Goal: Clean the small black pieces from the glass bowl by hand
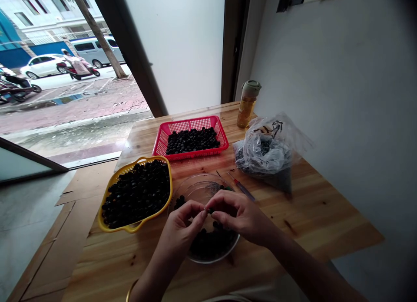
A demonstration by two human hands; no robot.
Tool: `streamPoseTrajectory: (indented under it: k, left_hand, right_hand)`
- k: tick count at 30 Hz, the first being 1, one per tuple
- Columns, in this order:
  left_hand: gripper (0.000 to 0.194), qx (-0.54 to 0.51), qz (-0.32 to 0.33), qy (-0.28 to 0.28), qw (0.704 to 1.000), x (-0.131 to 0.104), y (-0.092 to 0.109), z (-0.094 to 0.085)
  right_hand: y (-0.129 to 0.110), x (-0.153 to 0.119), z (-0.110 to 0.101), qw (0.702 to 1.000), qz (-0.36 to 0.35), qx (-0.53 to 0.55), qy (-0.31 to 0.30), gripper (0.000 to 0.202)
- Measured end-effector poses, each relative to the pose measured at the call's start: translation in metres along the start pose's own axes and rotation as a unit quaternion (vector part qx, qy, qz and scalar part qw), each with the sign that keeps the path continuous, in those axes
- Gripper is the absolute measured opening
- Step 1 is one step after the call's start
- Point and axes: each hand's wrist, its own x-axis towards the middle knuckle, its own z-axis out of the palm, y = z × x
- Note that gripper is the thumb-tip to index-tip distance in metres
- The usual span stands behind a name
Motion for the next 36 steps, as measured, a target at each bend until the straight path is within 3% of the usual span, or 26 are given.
streamPoseTrajectory:
  k: [3, 5, 8, 10, 14, 19, 21, 27, 33, 36]
  left_hand:
    - [0.020, 0.070, 0.065, 0.031, 0.995, -0.002, -0.008, 0.001]
    - [0.014, 0.152, 0.152, 0.062, 0.975, -0.003, -0.012, 0.002]
    - [0.015, 0.287, 0.296, 0.093, 0.906, -0.004, -0.016, 0.002]
    - [0.017, 0.354, 0.352, 0.098, 0.861, -0.004, -0.016, 0.001]
    - [0.019, 0.446, 0.383, 0.101, 0.803, -0.008, -0.013, 0.001]
    - [0.022, 0.536, 0.361, 0.083, 0.758, -0.016, -0.011, 0.002]
    - [0.022, 0.547, 0.350, 0.072, 0.757, -0.017, -0.011, 0.003]
    - [0.019, 0.471, 0.363, 0.054, 0.802, -0.016, -0.009, 0.005]
    - [0.020, 0.484, 0.361, 0.037, 0.796, -0.018, -0.011, 0.007]
    - [0.021, 0.408, 0.344, 0.042, 0.845, -0.016, -0.009, 0.007]
  right_hand:
    - [0.007, -0.001, 0.003, 0.996, 0.044, 0.072, 0.027, 0.016]
    - [0.009, -0.001, 0.005, 0.997, 0.032, 0.062, 0.039, 0.016]
    - [0.007, -0.001, 0.005, 0.999, -0.015, 0.003, 0.039, 0.011]
    - [0.006, -0.002, 0.004, 0.997, -0.054, -0.039, 0.035, 0.010]
    - [0.007, -0.003, 0.003, 0.990, -0.103, -0.094, 0.032, 0.014]
    - [0.014, -0.007, 0.006, 0.978, -0.153, -0.141, 0.032, 0.017]
    - [0.016, -0.009, 0.008, 0.974, -0.167, -0.147, 0.045, 0.015]
    - [0.018, -0.013, 0.008, 0.983, -0.131, -0.099, 0.078, 0.013]
    - [0.022, -0.014, 0.005, 0.989, -0.112, -0.061, 0.078, 0.012]
    - [0.024, -0.015, 0.006, 0.995, -0.057, -0.030, 0.071, 0.007]
